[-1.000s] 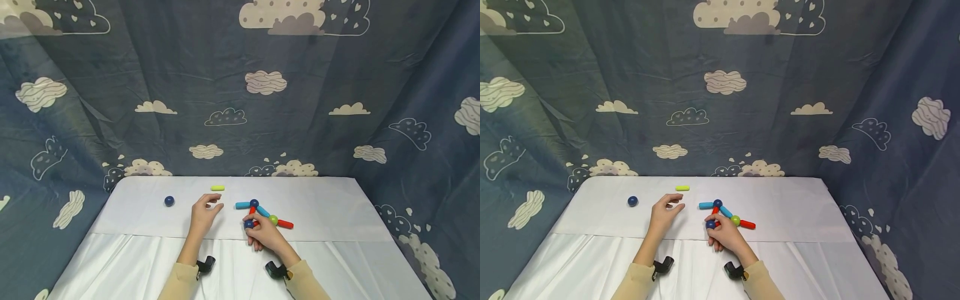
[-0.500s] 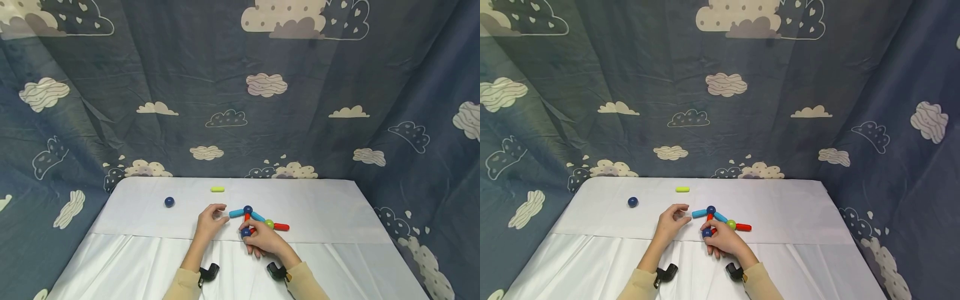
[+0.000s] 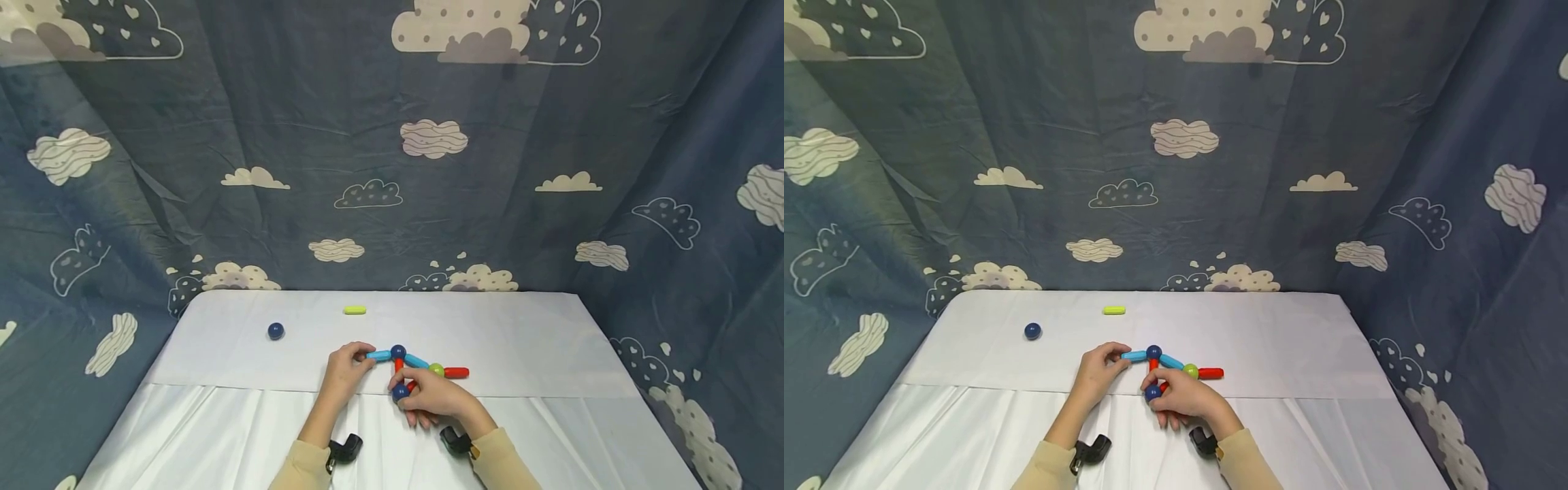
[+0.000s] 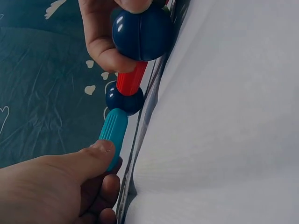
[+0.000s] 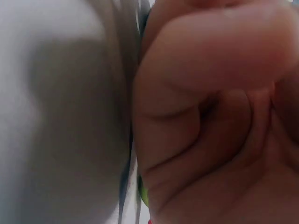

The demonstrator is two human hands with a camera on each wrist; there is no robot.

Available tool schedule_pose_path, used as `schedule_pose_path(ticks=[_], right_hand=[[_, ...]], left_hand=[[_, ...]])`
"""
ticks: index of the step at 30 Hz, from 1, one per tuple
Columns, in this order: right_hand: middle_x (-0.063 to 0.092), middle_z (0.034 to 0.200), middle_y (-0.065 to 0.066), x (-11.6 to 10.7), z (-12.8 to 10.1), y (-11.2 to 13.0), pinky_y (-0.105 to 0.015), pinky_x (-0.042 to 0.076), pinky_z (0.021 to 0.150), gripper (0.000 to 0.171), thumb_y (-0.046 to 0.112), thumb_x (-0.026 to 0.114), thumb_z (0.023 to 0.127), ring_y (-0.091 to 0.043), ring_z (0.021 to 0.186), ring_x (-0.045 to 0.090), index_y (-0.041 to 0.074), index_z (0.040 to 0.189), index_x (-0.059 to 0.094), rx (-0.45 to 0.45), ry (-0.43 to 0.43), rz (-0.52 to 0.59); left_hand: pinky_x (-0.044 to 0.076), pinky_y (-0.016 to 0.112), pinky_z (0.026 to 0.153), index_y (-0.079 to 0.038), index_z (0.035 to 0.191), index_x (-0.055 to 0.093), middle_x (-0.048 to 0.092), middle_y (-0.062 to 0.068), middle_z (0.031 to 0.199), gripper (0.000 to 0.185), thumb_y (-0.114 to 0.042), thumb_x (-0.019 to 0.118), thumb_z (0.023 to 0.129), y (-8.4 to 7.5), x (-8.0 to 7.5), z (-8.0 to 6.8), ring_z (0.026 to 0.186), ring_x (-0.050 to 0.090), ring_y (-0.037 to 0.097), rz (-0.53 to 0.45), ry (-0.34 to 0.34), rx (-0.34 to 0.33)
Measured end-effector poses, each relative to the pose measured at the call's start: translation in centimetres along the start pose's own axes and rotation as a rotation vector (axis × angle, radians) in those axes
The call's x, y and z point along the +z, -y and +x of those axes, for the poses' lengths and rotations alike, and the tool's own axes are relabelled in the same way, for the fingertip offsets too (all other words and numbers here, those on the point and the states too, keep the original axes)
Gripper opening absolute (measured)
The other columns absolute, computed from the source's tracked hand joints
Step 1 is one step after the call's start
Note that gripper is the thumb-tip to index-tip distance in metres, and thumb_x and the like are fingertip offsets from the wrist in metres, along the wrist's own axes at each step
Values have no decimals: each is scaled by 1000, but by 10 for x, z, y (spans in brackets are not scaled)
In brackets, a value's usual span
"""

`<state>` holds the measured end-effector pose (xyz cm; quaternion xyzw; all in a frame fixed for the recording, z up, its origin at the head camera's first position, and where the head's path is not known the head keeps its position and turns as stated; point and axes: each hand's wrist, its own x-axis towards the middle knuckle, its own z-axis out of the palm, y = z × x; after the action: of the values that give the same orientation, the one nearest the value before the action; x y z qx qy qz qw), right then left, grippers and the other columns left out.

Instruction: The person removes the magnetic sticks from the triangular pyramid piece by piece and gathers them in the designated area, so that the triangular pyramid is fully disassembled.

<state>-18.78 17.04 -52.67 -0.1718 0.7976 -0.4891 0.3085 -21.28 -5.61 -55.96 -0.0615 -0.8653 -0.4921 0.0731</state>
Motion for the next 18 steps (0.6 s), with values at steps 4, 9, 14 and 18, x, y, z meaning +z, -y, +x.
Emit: schedule_pose_path(ticks=[4, 9, 14, 18], right_hand=[[68, 60, -2, -3, -3, 3, -20, 39, 39, 31, 14, 72, 97, -8, 37, 51, 15, 127, 66, 7, 30, 10], [68, 64, -3, -16, -10, 11, -23, 40, 46, 44, 20, 74, 99, -11, 44, 53, 12, 141, 63, -16, -45, 20], [72, 79, -5, -29, -8, 18, -26, 46, 58, 45, 22, 74, 99, -19, 65, 61, 11, 141, 64, -83, -321, -58], [74, 92, 0, -32, 5, 16, -30, 54, 77, 40, 23, 77, 97, -17, 84, 65, 13, 135, 69, -81, -533, -155]], left_hand=[[51, 27, 80, -11, 110, 79, 72, 1, 92, 17, -11, 79, 94, 1, 0, 1, 87, 60, 10, -14, 6, -9], [50, 26, 79, -12, 111, 79, 72, 0, 93, 16, -13, 78, 95, 0, 0, 0, 87, 59, 11, -22, 28, -31], [47, 24, 76, -13, 112, 79, 71, 1, 93, 15, -15, 77, 97, -1, -1, 2, 85, 56, 12, -14, 46, -41], [47, 26, 76, -12, 110, 80, 71, 3, 92, 14, -15, 77, 97, -2, -3, 4, 84, 56, 13, 4, 52, -24]])
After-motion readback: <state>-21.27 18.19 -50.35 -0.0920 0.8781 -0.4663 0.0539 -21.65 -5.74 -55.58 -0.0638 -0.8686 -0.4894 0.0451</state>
